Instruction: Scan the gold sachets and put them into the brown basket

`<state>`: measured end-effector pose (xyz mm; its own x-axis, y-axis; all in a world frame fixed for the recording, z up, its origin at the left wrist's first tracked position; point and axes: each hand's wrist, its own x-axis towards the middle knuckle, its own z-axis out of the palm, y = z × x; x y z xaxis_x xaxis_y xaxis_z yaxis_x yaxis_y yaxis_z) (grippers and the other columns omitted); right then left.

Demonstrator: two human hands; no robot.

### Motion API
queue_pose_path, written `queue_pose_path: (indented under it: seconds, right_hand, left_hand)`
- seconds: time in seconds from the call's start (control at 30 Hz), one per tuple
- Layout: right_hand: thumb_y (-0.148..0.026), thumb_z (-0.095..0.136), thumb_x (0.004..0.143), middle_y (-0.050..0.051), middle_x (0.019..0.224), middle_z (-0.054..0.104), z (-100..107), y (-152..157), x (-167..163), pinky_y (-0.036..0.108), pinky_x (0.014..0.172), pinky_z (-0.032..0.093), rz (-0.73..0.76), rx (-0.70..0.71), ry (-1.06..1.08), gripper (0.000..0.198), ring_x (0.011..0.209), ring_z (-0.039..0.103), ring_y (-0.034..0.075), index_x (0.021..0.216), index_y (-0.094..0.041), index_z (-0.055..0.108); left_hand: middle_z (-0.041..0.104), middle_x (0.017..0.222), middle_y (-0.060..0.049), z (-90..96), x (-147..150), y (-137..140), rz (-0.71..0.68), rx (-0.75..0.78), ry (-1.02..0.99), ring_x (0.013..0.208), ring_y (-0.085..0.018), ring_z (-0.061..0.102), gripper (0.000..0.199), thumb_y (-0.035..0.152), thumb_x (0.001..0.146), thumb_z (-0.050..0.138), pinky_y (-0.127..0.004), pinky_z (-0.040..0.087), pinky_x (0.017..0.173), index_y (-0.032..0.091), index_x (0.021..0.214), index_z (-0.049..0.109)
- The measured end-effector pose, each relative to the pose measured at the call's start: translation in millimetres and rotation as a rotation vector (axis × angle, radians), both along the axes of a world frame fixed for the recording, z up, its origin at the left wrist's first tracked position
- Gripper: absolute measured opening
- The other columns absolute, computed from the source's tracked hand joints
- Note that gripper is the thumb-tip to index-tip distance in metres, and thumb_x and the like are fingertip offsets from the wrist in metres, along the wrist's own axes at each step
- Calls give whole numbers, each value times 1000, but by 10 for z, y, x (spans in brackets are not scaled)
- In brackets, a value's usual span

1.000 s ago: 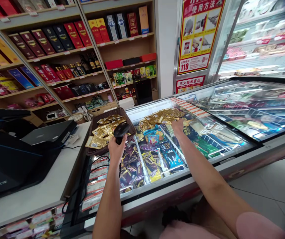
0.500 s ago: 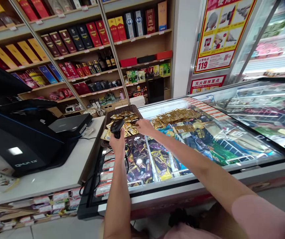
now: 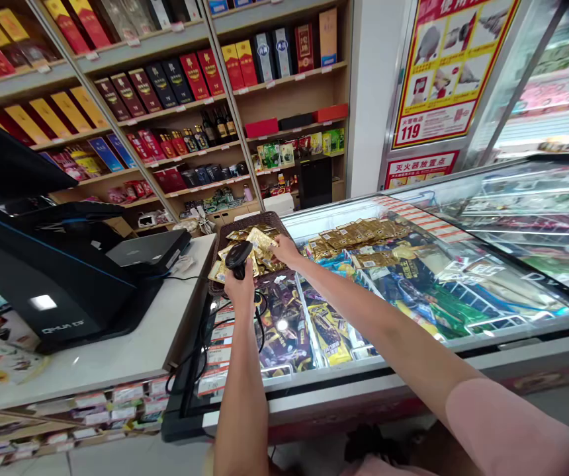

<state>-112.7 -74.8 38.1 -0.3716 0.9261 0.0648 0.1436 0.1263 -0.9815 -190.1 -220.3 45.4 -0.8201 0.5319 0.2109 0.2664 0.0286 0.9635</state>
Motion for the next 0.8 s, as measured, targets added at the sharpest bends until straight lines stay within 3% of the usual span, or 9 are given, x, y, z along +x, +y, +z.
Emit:
queue_pose_path:
  seconds: [0.07, 0.17, 0.23, 0.4, 0.6, 0.8]
  right_hand:
    - [-17, 65, 84, 6, 94, 70, 62, 47, 239, 27, 61, 57, -77, -154, 241, 23, 62, 66, 14, 106, -17, 60]
    - [-13, 68, 81, 3, 81, 69, 108, 52, 669, 25, 66, 59, -39, -251, 424, 16, 63, 66, 12, 95, -16, 60]
    - [-15, 68, 81, 2, 72, 67, 90, 19, 966, 25, 62, 57, -60, -211, 392, 17, 60, 64, 13, 97, -16, 62]
    - [-30, 62, 85, -1, 70, 64, -95, -56, 1521, 26, 53, 52, -191, 73, 208, 35, 57, 63, 16, 117, -19, 60]
    - [-39, 57, 84, -2, 65, 59, -329, -104, 1723, 27, 50, 47, -317, 131, 120, 42, 53, 59, 17, 121, -19, 60]
    - [-37, 56, 84, -1, 69, 61, -371, -116, 1757, 27, 51, 45, -346, 129, 68, 39, 53, 57, 15, 119, -20, 61]
  left_hand:
    - [59, 57, 1, -18, 40, 28, -35, 31, -25, 47, -16, 59, 48, 64, 71, 70, -26, 47, 45, 18, 83, 58]
    - [56, 53, 2, -24, 140, 45, -157, 54, -37, 45, -14, 55, 49, 63, 70, 72, -24, 44, 43, 18, 82, 59]
    - [56, 53, 2, -30, 223, 45, -290, 64, -18, 45, -13, 54, 48, 62, 71, 73, -23, 43, 43, 17, 83, 60]
    - [54, 54, 4, -72, 431, 31, -554, 19, 68, 44, -12, 53, 44, 58, 74, 72, -22, 40, 43, 18, 84, 60]
    - [55, 58, 3, -123, 565, 16, -617, -44, 230, 46, -13, 54, 39, 56, 80, 67, -23, 40, 45, 18, 86, 59]
    - [59, 62, 1, -185, 574, 67, -631, -99, 334, 54, -17, 61, 39, 56, 79, 67, -26, 45, 52, 18, 89, 64]
